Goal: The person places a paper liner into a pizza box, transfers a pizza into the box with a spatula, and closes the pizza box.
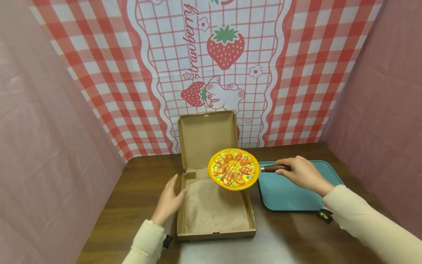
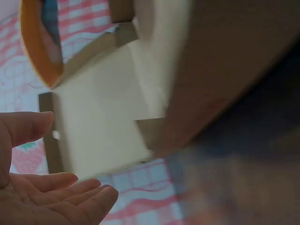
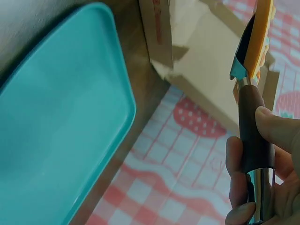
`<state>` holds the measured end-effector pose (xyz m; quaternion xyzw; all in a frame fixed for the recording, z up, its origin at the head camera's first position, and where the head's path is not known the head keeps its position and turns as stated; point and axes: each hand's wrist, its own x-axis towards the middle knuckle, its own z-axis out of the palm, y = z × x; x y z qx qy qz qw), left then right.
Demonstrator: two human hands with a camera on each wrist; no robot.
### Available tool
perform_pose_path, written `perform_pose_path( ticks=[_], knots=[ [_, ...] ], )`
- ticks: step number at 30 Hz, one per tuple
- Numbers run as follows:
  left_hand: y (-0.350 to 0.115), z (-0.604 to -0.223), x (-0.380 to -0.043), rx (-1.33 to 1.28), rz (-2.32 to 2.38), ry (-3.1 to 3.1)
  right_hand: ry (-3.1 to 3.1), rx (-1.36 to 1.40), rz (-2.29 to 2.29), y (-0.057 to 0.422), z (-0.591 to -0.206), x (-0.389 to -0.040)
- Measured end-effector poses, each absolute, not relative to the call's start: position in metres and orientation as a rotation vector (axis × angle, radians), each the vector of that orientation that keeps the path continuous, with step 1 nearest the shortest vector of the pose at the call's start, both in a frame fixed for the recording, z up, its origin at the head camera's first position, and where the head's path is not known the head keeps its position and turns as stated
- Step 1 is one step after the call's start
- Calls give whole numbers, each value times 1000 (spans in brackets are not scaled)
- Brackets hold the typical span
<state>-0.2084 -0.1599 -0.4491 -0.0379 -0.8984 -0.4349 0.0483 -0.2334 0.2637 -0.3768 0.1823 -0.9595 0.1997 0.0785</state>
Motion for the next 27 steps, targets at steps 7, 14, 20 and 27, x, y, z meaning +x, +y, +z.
perform_pose_path(
  ticks=[7,14,20,27],
  knots=[
    [-170,-478,-201,8,-1425,-2776,-2891,583,589,235,-387,-236],
    [-173,-493,-198,8,-1568,-2723,-2894,626,559,218,-402,-236],
    [-174,-503,-198,-46,-1633,-2676,-2905,636,506,210,-411,-234],
    [-173,-515,-199,-36,-1639,-2642,-2933,641,481,203,-423,-233]
  ],
)
